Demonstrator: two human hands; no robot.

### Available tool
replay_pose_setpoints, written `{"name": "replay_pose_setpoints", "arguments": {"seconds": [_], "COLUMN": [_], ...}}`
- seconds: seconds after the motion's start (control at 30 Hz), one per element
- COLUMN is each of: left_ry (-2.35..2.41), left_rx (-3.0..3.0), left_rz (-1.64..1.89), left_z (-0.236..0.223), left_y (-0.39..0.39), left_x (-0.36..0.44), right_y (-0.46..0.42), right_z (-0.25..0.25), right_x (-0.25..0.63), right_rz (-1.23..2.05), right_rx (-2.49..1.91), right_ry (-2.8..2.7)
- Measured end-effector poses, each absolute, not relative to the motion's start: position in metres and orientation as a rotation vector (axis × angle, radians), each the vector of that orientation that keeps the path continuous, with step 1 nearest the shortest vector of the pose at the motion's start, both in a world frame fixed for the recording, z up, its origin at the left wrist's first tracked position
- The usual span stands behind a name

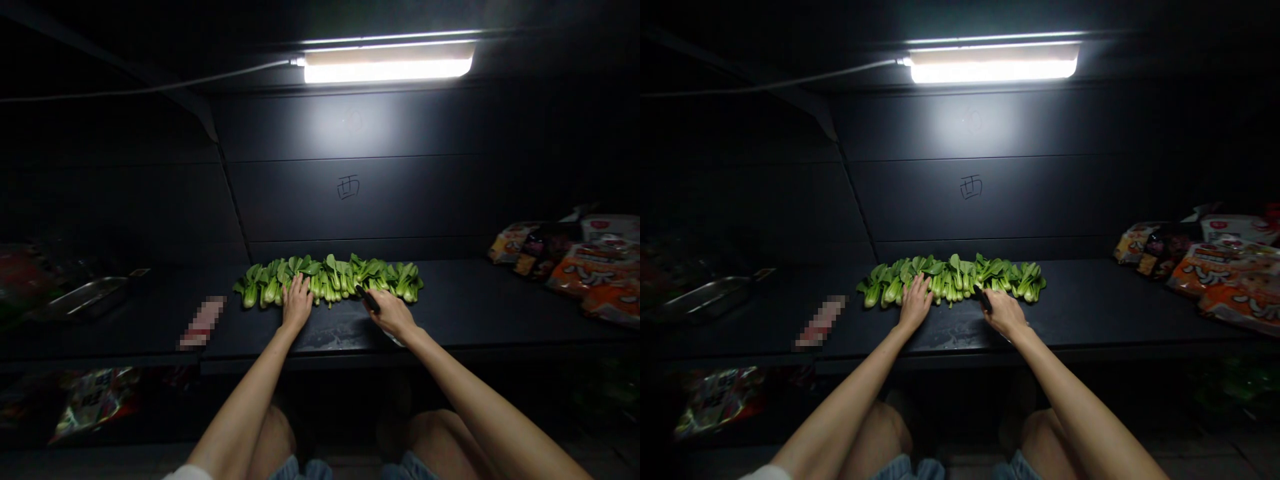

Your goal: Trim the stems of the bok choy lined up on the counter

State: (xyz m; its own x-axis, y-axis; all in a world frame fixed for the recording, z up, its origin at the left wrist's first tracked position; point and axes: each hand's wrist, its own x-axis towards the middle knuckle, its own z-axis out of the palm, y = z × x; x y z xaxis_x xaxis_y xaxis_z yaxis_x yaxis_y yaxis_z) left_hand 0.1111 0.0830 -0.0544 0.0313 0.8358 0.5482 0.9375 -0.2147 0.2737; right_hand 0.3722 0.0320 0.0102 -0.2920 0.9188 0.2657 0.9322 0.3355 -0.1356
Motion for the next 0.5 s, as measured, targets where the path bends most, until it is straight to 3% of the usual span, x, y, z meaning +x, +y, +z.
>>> {"name": "replay_pose_setpoints", "arguments": {"seconds": [0.5], "left_ry": [-1.861], "left_rx": [-2.146], "left_rz": [-0.867], "left_z": [-0.047], "left_y": [0.085], "left_x": [0.133], "right_y": [0.034], "right_z": [0.006], "right_x": [0.417], "right_rz": [-0.122], "right_rx": [-1.705], "right_ry": [-2.21]}}
